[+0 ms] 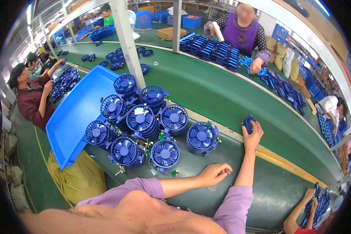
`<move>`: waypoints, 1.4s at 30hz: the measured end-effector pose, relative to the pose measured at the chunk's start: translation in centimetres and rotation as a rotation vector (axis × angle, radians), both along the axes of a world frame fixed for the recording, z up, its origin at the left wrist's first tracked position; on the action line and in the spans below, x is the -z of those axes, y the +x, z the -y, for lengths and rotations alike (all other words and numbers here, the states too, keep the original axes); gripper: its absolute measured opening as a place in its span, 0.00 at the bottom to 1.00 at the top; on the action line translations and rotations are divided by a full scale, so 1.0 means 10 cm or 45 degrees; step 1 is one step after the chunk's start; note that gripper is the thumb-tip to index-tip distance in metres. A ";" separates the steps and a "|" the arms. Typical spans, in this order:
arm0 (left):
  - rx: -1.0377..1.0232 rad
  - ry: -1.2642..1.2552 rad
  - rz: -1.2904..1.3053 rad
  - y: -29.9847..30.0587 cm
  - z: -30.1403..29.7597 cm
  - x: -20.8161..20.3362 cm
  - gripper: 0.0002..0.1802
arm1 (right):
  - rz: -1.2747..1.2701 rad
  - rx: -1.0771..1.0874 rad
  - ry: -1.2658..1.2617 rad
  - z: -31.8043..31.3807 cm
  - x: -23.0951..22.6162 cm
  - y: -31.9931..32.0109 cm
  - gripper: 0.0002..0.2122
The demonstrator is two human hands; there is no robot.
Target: Assembling small blue fan components on a factory production line.
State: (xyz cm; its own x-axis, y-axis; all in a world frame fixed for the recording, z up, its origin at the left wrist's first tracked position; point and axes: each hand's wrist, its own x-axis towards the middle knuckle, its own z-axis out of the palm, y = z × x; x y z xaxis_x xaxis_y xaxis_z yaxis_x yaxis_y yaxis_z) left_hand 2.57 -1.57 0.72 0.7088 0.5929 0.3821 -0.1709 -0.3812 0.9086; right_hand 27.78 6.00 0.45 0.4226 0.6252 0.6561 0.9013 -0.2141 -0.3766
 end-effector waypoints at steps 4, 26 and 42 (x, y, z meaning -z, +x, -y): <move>0.006 -0.169 0.001 -0.03 -0.03 0.00 0.20 | -0.024 -0.098 -0.006 -0.03 -0.03 -0.17 0.23; -0.112 -0.491 0.196 0.03 -0.37 0.08 0.26 | -0.284 -0.042 0.198 0.05 -0.07 -0.11 0.23; -0.006 0.384 -0.182 0.02 -0.27 -0.13 0.10 | -0.319 -0.009 0.156 -0.04 -0.12 -0.15 0.22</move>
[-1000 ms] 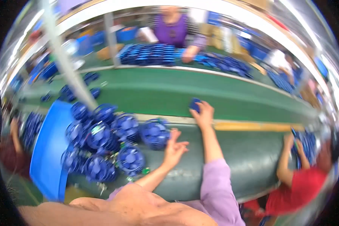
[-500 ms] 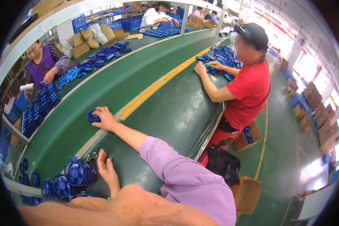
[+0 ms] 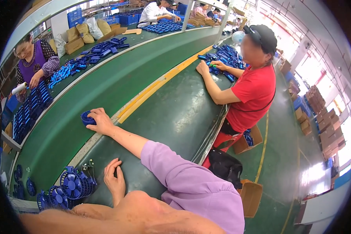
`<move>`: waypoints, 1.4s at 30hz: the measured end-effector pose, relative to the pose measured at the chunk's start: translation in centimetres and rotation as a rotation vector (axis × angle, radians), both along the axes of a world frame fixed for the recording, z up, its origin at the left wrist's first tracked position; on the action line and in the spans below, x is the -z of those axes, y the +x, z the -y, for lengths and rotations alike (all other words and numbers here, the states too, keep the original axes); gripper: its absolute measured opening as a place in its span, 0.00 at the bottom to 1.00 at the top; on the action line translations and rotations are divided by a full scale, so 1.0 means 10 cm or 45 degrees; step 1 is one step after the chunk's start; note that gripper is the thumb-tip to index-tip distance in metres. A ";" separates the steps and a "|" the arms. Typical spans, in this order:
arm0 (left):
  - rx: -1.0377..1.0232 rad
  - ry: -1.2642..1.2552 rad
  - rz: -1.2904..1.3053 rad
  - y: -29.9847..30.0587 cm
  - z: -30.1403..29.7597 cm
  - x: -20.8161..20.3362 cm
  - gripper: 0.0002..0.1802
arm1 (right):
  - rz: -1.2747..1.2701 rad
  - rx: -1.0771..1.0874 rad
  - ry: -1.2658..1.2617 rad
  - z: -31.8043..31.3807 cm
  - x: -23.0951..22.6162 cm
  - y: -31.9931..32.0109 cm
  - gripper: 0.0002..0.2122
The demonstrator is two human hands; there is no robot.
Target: Assembling small blue fan components on a factory production line.
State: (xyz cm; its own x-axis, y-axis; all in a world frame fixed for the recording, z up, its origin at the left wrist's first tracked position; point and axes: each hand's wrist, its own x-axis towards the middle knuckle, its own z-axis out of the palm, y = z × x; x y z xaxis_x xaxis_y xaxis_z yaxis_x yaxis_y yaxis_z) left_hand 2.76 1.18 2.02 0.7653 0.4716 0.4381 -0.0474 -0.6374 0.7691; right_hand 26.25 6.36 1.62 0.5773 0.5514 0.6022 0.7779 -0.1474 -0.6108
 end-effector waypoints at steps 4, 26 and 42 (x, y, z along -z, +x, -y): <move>0.009 0.001 -0.022 0.01 0.03 0.00 0.09 | -0.013 0.003 0.005 0.04 0.00 0.02 0.22; -0.031 0.040 0.038 0.01 0.00 0.05 0.08 | 0.224 -0.046 -0.057 0.05 0.07 0.13 0.20; -0.032 0.022 0.045 0.00 0.01 0.16 0.07 | 0.326 0.018 -0.163 0.06 0.13 0.07 0.22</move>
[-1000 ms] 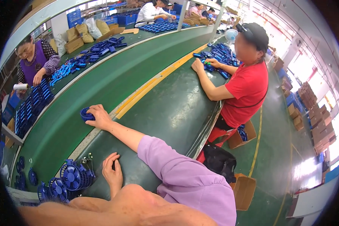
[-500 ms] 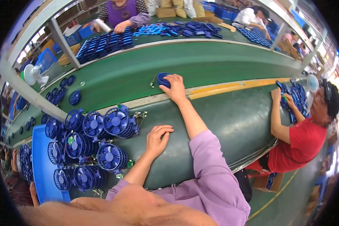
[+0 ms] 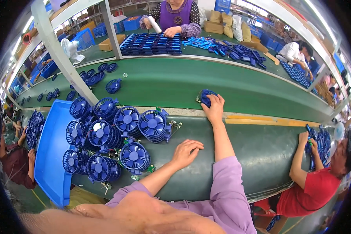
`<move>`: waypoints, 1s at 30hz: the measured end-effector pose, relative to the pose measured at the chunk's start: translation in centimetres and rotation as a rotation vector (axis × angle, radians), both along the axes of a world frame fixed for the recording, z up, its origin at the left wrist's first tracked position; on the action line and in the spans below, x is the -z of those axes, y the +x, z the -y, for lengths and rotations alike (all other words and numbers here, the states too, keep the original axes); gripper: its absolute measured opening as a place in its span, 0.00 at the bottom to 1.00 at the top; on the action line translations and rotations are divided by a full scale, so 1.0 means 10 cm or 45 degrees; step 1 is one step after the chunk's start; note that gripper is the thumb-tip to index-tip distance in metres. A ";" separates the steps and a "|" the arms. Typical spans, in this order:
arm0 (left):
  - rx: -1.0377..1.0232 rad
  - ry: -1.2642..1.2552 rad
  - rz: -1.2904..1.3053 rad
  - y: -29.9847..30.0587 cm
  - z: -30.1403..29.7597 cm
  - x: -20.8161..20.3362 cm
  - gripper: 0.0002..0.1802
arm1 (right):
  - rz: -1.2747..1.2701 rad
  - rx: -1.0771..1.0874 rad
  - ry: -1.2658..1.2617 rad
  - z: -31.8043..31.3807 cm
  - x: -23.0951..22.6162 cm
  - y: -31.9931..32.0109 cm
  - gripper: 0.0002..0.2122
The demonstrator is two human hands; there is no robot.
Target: Assembling small blue fan components on a factory production line.
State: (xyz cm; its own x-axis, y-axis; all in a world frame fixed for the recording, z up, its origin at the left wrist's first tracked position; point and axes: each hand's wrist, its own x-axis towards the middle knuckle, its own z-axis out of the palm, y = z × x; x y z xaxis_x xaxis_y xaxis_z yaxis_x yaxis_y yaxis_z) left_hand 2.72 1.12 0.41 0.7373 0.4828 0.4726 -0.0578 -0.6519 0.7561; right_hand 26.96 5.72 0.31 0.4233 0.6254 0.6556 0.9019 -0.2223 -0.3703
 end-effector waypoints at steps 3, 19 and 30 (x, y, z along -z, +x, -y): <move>0.002 0.020 0.008 0.01 -0.01 0.01 0.07 | 0.010 0.007 0.002 -0.01 0.00 0.01 0.22; -0.008 0.003 -0.016 -0.01 0.00 0.00 0.08 | -0.006 -0.037 0.003 -0.02 -0.04 -0.02 0.22; -0.038 -0.027 0.028 -0.02 0.00 0.07 0.07 | -0.027 -0.016 -0.037 -0.07 0.01 0.02 0.21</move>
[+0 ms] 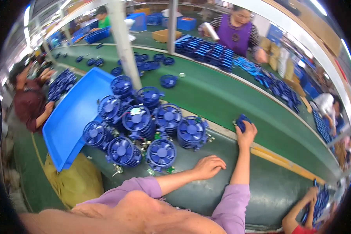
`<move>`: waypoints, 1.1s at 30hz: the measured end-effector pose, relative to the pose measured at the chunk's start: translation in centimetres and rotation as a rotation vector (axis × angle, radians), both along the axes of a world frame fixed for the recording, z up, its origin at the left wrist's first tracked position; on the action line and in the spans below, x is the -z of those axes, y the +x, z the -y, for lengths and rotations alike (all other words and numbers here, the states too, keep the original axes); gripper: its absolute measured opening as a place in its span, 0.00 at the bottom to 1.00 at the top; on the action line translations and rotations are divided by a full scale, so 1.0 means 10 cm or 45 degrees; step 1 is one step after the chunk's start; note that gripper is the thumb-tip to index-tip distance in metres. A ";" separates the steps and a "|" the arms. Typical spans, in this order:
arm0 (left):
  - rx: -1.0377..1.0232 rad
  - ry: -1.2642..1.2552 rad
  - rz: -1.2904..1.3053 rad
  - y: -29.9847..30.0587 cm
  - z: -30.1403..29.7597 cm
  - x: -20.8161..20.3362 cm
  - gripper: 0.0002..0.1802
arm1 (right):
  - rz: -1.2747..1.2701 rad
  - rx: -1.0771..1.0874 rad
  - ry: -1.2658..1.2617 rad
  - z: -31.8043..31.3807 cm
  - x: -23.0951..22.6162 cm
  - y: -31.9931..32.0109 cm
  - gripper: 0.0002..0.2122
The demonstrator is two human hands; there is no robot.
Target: Assembling small blue fan components on a factory production line.
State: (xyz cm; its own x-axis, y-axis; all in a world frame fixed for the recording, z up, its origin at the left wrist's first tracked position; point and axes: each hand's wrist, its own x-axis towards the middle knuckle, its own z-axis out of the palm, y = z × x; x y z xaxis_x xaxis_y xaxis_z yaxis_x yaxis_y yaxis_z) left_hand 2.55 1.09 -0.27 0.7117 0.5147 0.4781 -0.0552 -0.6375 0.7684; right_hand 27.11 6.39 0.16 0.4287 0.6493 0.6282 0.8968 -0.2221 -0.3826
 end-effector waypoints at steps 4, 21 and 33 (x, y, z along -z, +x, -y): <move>-0.008 0.000 -0.002 0.03 0.03 0.03 0.07 | 0.034 -0.011 -0.062 0.03 0.02 0.09 0.21; -0.046 0.006 0.120 0.10 0.08 0.04 0.06 | 0.104 -0.039 -0.028 0.03 0.14 0.25 0.20; 0.021 -0.030 0.035 0.09 0.05 0.05 0.06 | 0.079 -0.014 -0.055 0.03 0.08 0.19 0.20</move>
State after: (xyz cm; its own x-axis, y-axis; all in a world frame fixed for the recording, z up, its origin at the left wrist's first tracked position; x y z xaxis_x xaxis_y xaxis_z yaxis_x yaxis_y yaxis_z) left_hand 3.47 0.63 -0.76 0.7066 0.5145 0.4858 -0.0869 -0.6182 0.7812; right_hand 29.04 6.06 -0.62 0.3822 0.6811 0.6245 0.9212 -0.2270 -0.3161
